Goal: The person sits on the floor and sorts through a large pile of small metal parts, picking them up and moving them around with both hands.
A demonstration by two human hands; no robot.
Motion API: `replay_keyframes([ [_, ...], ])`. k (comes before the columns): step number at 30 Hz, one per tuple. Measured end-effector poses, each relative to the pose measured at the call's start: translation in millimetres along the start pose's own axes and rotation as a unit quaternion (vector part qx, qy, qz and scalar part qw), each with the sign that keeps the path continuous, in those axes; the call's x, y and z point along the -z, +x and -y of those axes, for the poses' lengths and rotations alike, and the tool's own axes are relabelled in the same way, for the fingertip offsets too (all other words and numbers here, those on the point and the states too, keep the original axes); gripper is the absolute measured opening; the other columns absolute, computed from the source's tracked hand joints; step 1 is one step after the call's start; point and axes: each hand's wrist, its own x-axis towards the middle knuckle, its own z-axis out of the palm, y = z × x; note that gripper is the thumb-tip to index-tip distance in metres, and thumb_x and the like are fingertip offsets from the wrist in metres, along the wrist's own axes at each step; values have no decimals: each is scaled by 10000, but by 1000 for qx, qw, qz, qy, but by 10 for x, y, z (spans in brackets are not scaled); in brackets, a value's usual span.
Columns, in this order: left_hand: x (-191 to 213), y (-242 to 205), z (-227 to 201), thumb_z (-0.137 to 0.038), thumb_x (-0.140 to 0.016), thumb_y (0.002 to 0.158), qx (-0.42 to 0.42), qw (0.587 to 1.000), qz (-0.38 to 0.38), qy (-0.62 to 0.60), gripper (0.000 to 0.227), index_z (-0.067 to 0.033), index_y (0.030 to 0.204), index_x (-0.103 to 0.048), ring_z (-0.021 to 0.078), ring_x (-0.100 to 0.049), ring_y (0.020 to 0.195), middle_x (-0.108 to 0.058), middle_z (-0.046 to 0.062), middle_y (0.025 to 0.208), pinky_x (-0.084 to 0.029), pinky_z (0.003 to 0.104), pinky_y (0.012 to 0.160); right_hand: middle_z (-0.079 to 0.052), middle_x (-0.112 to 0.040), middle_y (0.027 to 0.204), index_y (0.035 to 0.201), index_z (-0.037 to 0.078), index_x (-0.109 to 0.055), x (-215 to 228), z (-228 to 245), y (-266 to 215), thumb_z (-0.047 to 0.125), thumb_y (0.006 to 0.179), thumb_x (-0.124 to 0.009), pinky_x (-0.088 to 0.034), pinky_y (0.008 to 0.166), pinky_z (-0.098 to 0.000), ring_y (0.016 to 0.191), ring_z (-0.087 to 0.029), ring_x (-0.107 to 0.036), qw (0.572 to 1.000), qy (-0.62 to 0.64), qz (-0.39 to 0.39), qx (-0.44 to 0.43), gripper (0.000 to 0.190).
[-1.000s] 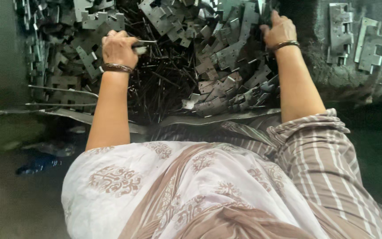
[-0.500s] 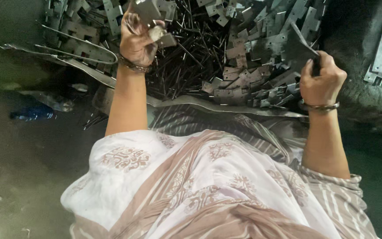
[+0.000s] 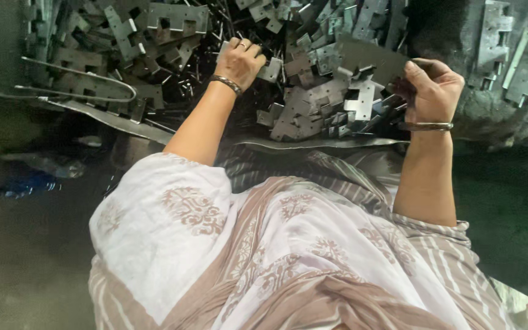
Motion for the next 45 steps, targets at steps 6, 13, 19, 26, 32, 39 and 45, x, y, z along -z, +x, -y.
replay_keyframes([
  [6,33,249,-157,-102,-741,944,368,778,-196,-470,35,-71,928,-747,293,-655,894,-707,104,948,-539,437,786,-171,-736,1091,1302,-81,-633,-93,-92,-139,-139,807,-666,-670,884,-404,950,-268,-760,967,196,76,-146,500],
  [13,171,200,-892,-220,-546,882,531,48,-130,-836,286,-55,1109,-599,337,-732,746,-732,168,888,-617,509,690,-185,-731,1150,1379,-63,-663,-736,-453,-344,-84,940,-683,-589,867,-335,985,-219,-744,961,-212,165,71,440],
  [19,-37,385,-1394,-429,-711,1137,547,337,-37,-766,560,116,1079,-596,315,-555,786,-595,143,967,-449,474,711,-226,-702,1240,1401,-76,-592,-1141,-626,-490,-32,935,-662,-576,904,-363,1055,-357,-698,872,-362,208,257,473],
  [26,-29,567,370,-531,-752,927,475,858,53,-189,757,-56,1445,-472,424,-514,1325,-472,233,1481,-420,516,1141,-308,-715,1160,1256,-168,-610,286,-529,572,-164,928,-568,-666,853,-463,952,-366,-807,985,130,-103,-37,331],
  [32,-405,63,1105,-185,-827,819,454,868,195,-56,584,-16,1323,-587,451,-530,1279,-495,242,1435,-491,469,1070,-269,-664,1364,1431,-155,-489,1986,-817,1469,-133,967,-614,-667,1052,-321,1220,-321,-734,633,-672,-226,311,481],
  [39,-398,299,903,-251,-868,702,449,863,232,-20,689,98,1208,-556,468,-575,1178,-554,263,1327,-505,544,967,-364,-442,1548,1514,-71,-430,887,-646,1091,191,966,-797,-191,1140,-706,1467,-513,-326,591,-773,-72,219,710],
  [45,26,263,588,-69,-732,872,319,937,-111,87,410,-120,1263,-622,325,-636,1210,-694,110,1244,-561,471,1003,-249,-346,1577,1540,77,-488,-1209,-1098,728,20,693,-666,-154,1149,-610,1457,-415,-236,583,-706,257,309,868],
])
